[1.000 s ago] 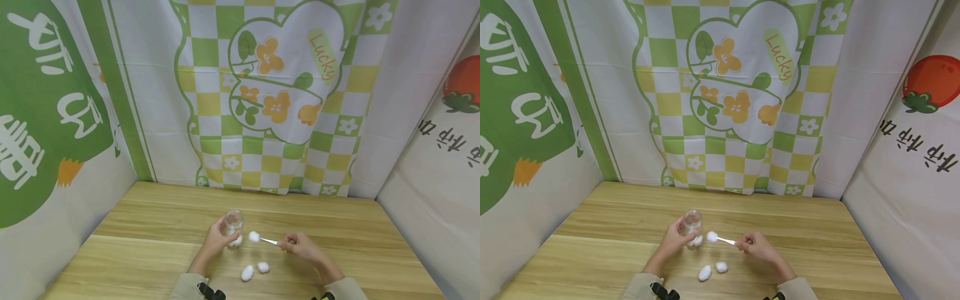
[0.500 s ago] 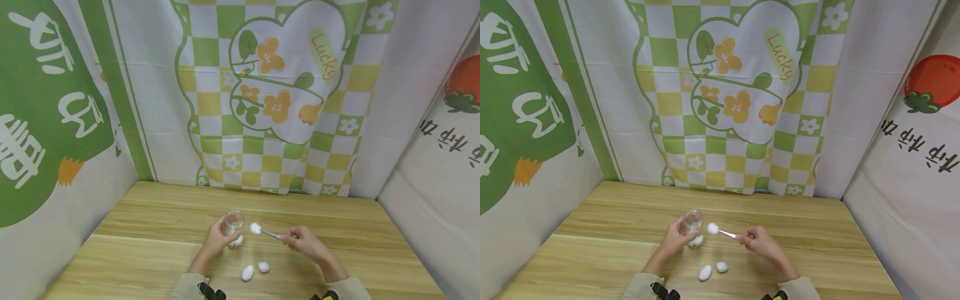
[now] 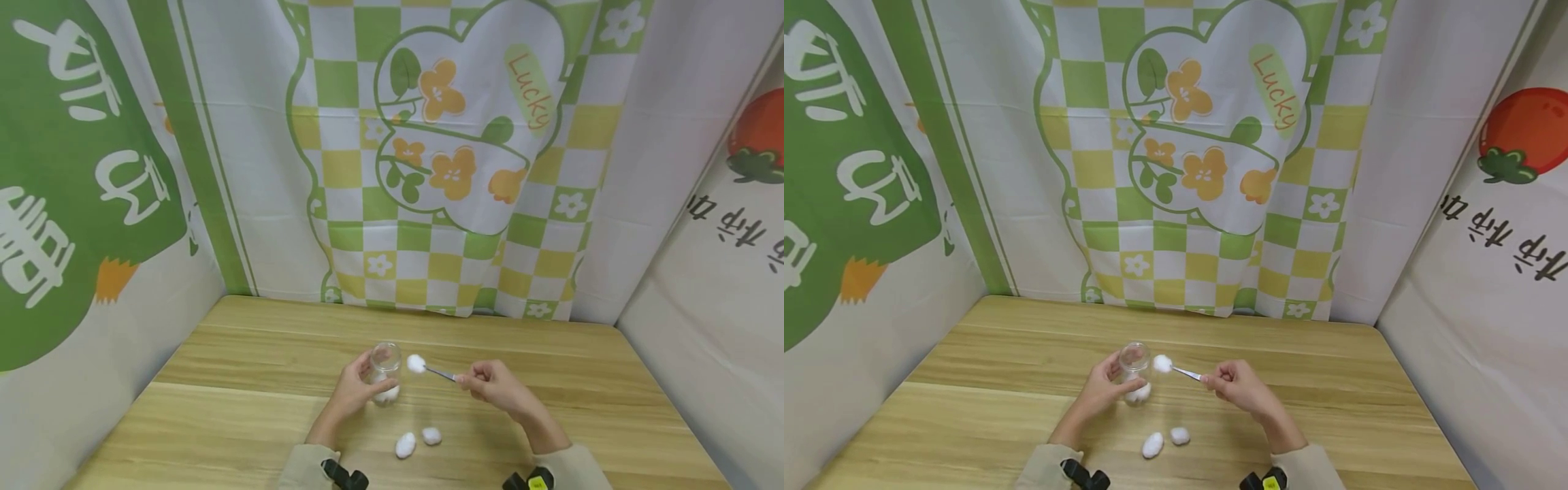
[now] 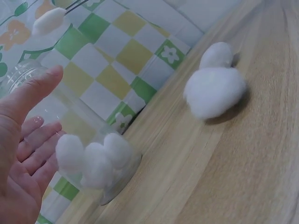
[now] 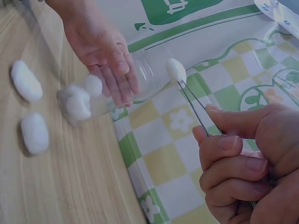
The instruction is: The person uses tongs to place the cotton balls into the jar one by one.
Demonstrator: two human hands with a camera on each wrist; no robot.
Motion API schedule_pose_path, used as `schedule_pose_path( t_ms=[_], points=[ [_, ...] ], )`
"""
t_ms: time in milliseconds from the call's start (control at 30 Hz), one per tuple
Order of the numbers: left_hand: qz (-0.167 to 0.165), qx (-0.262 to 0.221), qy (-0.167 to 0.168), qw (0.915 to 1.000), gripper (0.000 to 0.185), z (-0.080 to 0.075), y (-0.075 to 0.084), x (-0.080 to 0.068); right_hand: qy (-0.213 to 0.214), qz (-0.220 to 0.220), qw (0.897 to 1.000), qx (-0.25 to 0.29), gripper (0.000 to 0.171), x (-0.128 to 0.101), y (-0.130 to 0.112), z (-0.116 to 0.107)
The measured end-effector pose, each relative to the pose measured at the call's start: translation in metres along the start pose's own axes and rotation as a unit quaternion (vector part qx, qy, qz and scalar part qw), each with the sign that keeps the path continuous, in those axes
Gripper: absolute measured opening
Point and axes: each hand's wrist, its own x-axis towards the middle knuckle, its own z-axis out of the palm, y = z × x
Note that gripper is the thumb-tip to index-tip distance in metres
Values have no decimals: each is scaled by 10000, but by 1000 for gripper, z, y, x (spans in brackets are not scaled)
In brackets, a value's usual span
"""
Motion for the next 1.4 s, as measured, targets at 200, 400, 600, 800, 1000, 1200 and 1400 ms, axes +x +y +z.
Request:
schedule_pose_path(
  t_ms=[200, 400, 600, 800, 1000, 1200, 1400],
  points=[
    [-33, 26, 35, 10000, 71, 3, 1, 1, 25, 39, 10000, 71, 26, 3, -5, 0],
    [-46, 74, 13, 10000, 75, 4, 1, 1, 84, 58, 9999, 31, 27, 4, -10, 1],
    [-27, -40, -42, 10000, 72, 6, 2, 1, 93, 38, 9999, 14, 34, 5, -12, 1],
    [-38, -49, -66, 10000, 72, 7, 2, 1, 174, -1, 9997, -144, 32, 8, -13, 3],
    [-6, 60, -91, 9999, 74, 7, 1, 1, 216, -6, 9995, -249, 33, 12, -13, 6],
    [-92, -29, -103, 9999, 77, 7, 3, 0, 213, -3, 9995, -227, 36, 15, -15, 8],
    [-144, -66, -121, 9998, 74, 6, 4, -1, 249, 19, 9995, -170, 36, 18, -15, 11]
  ],
)
